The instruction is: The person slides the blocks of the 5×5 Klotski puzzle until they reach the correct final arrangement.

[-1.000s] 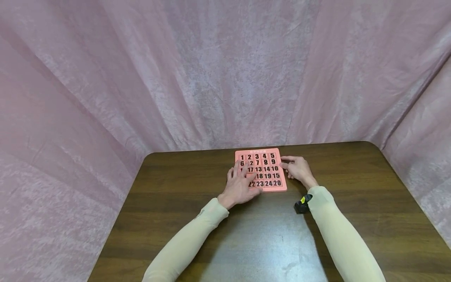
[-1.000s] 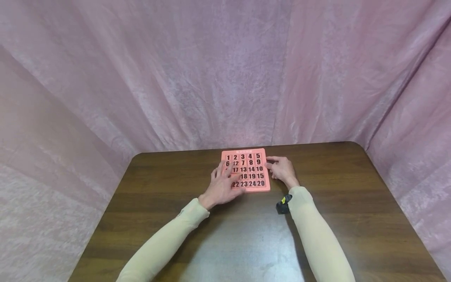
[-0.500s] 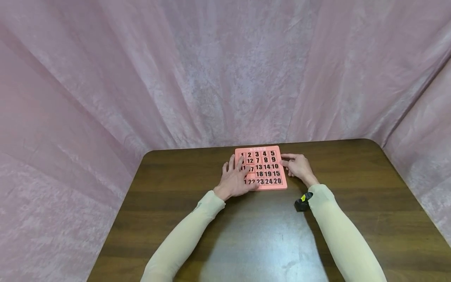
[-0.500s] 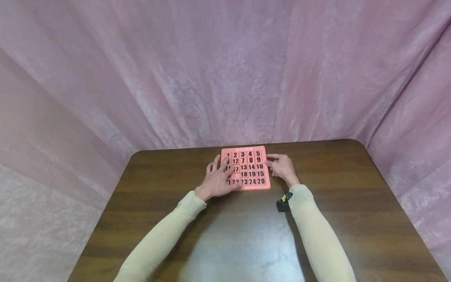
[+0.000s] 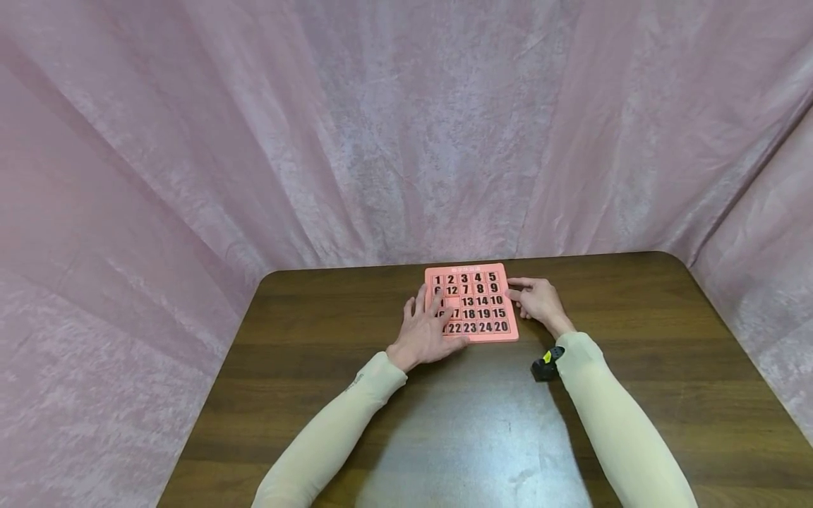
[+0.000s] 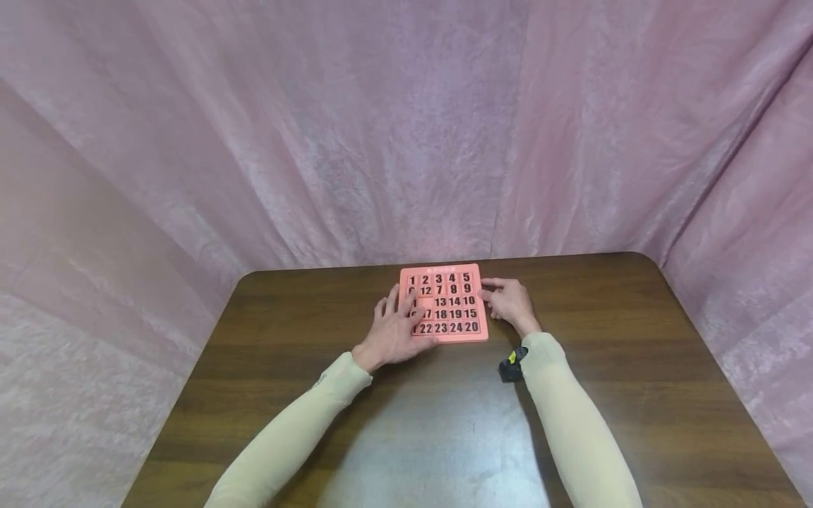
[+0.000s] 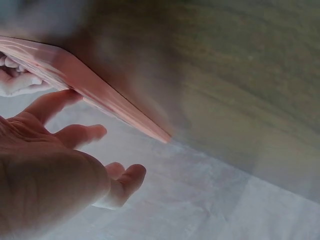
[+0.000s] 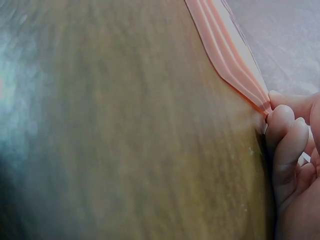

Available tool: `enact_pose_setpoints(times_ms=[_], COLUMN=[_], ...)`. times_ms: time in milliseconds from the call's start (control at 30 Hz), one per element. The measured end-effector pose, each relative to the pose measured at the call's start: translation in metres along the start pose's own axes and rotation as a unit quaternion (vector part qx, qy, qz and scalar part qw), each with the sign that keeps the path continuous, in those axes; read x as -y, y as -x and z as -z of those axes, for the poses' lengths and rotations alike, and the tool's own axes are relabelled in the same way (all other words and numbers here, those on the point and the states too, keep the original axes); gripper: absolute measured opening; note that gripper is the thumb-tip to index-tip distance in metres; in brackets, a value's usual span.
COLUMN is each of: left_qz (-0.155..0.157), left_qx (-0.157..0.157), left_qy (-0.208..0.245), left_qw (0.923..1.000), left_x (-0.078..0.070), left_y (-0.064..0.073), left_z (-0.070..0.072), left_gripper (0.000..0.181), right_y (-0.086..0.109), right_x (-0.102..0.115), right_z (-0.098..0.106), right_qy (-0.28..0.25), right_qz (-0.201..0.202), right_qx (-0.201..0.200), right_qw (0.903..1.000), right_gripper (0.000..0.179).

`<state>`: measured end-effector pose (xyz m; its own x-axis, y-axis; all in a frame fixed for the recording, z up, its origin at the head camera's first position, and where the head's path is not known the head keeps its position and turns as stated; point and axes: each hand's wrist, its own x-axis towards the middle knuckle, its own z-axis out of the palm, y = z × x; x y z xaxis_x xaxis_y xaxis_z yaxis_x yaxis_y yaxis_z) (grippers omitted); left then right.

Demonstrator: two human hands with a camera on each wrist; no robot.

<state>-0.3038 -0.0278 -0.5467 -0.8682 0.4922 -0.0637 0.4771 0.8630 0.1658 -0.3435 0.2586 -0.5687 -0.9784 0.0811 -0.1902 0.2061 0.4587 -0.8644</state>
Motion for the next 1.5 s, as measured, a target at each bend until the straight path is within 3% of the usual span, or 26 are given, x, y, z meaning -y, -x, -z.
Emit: enact_pose_setpoints(times_ms=[233, 400, 500, 767, 1000, 1500], left_qz=[-0.011, -0.011, -0.004, 0.039, 0.042, 0.009], left_qx=[-0.010, -0.028, -0.030, 0.005, 0.020, 0.003], left_qy=[-0.025, -0.014, 0.001, -0.003, 0.001, 0.009], left_qw=[0.9996, 0.9994, 0.9995, 0.9992, 0.9989, 0.9999], left_x=[-0.005, -0.005, -0.001, 0.010, 0.012, 0.001], left_y=[0.002, 0.000, -0.008, -0.036, -0.046, -0.024], left_z=[0.001, 0.002, 0.001, 0.002, 0.004, 0.002], left_gripper=[0.085, 0.078, 0.082, 0.085, 0.082, 0.079], right_y=[0.001, -0.001, -0.002, -0.002, -0.002, -0.001], right_x=[-0.002, -0.001, 0.000, -0.002, -0.001, 0.000], right_z=[0.000, 0.000, 0.000, -0.003, 0.003, 0.002], right_qy=[-0.005, -0.006, 0.003, -0.002, 0.003, 0.010], right_qz=[0.002, 0.003, 0.002, 0.007, 0.012, 0.008], right_qx=[0.001, 0.007, 0.005, 0.004, 0.000, -0.001], right_qw=[1.0000, 1.0000, 1.0000, 1.0000, 0.9999, 0.9999], right_gripper=[0.043, 0.044, 0.043, 0.042, 0.042, 0.041])
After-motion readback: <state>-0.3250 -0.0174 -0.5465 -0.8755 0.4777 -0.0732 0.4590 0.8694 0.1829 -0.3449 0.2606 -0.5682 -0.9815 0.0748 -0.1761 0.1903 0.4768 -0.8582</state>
